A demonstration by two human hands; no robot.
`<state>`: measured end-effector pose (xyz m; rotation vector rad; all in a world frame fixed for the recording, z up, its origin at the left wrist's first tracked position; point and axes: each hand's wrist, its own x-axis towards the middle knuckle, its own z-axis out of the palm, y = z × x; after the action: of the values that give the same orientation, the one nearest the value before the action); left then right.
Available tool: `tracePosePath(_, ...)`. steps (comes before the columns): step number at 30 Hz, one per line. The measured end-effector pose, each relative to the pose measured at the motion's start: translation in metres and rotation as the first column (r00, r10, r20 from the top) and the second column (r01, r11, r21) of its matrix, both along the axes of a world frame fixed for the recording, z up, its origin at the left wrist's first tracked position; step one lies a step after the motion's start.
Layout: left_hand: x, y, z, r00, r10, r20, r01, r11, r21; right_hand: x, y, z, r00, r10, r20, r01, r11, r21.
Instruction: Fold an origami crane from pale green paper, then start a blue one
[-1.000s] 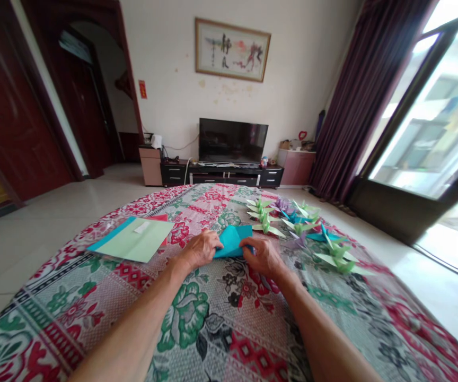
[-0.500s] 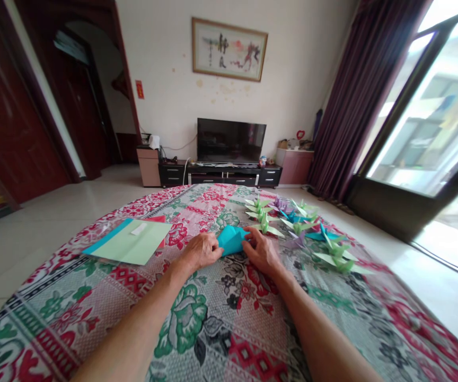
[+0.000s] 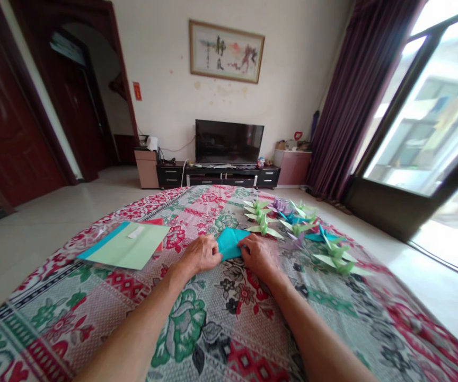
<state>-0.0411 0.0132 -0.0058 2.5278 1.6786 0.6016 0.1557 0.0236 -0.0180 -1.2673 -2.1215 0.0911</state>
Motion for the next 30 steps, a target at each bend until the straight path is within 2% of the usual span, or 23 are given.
tracePosePath(8, -0.003, 0.0, 0.0, 0.999, -0.033, 0.035, 0.033, 0.999, -0.006, -0.002, -0.003, -0.005, 1.0, -0.001, 0.028, 0.0, 0.999, 0.043)
tracePosePath(12, -0.005, 0.004, -0.004, 0.994, -0.092, -0.065, 0.092, 0.996, 0.008, -0.002, -0.002, -0.008, 0.999, -0.038, 0.014, 0.037, 0.999, 0.037)
tracePosePath(16, -0.006, 0.005, -0.007, 0.982, -0.125, -0.143, 0.129, 0.991, 0.022, -0.002, -0.004, -0.007, 1.0, -0.013, 0.011, 0.013, 1.0, 0.025)
tracePosePath(23, -0.004, 0.001, -0.001, 0.982, -0.129, -0.137, 0.133, 0.991, 0.019, -0.003, -0.009, -0.004, 0.995, -0.019, 0.093, 0.017, 0.999, 0.03)
tracePosePath(30, 0.0, -0.004, 0.004, 0.986, -0.107, -0.126, 0.109, 0.994, 0.003, -0.004, -0.012, -0.003, 0.994, -0.041, 0.105, 0.037, 0.999, 0.034)
